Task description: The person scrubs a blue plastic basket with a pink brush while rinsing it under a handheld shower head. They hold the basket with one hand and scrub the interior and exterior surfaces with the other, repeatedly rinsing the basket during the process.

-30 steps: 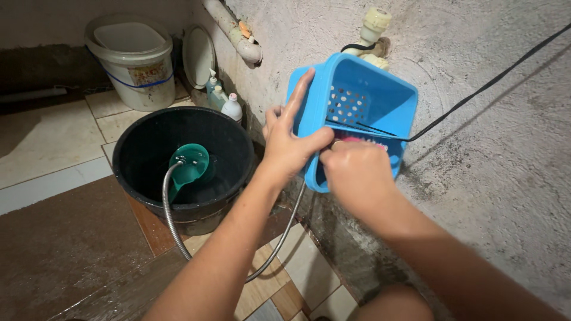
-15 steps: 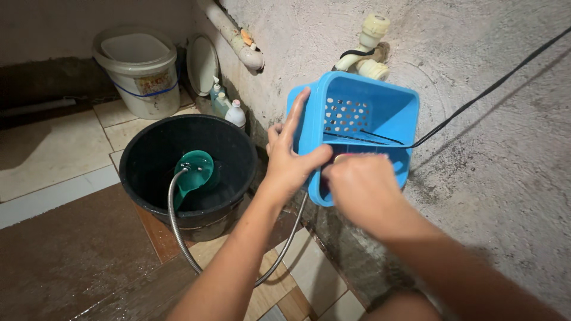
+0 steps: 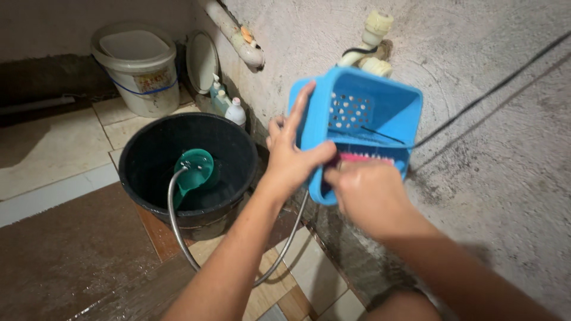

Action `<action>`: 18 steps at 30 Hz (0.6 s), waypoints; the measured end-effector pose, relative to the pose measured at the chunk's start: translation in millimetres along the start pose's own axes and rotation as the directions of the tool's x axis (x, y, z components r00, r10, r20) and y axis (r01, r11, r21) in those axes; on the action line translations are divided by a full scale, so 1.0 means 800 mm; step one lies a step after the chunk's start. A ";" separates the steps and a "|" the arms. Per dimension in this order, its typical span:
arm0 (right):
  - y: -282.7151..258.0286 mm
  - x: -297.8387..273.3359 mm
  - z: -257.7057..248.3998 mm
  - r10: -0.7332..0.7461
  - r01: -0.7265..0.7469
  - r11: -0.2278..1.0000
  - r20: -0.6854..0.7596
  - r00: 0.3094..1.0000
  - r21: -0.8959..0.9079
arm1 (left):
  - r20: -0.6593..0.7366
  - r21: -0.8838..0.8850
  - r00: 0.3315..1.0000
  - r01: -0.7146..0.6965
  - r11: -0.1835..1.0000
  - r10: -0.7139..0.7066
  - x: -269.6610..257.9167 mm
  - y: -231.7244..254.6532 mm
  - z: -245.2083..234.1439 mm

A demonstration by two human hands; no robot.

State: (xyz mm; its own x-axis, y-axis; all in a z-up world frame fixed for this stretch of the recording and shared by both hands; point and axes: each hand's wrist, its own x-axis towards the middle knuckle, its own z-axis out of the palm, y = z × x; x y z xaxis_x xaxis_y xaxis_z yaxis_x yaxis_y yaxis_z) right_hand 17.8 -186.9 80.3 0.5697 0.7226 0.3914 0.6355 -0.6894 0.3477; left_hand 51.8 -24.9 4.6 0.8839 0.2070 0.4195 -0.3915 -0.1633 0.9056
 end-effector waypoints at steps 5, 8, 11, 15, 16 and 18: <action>-0.006 0.002 -0.002 0.083 -0.084 0.993 0.013 0.996 0.081 | -0.010 -0.002 0.999 -0.043 0.999 0.043 0.003 0.000 -0.004; -0.002 -0.002 -0.002 0.014 -0.013 0.996 -0.019 1.000 0.084 | -0.005 0.001 1.000 -0.010 1.000 0.010 0.000 -0.001 0.003; -0.002 0.009 0.004 0.019 -0.020 1.000 0.089 0.996 0.010 | -0.008 -0.003 1.000 -0.019 1.000 0.019 0.007 0.001 -0.005; -0.004 0.007 0.012 -0.047 0.047 0.998 0.015 0.999 -0.033 | -0.008 0.037 0.999 0.032 0.999 -0.032 0.000 -0.001 0.001; -0.004 0.004 0.011 -0.057 0.060 0.995 0.051 0.997 -0.074 | 0.001 0.059 0.999 0.046 0.997 -0.046 -0.002 -0.002 0.002; -0.004 0.007 0.005 0.020 -0.022 1.000 0.194 0.981 0.009 | 0.005 -0.013 1.000 -0.021 1.000 0.021 -0.002 -0.004 -0.002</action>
State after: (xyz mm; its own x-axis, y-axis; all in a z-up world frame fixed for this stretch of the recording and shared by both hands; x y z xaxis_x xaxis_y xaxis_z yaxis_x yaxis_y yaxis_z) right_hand 20.8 -180.3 78.0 0.6725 0.7050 0.2251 0.6275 -0.7044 0.3316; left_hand 51.3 -23.0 1.5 0.8768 0.1984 0.4381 -0.4133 -0.1551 0.8973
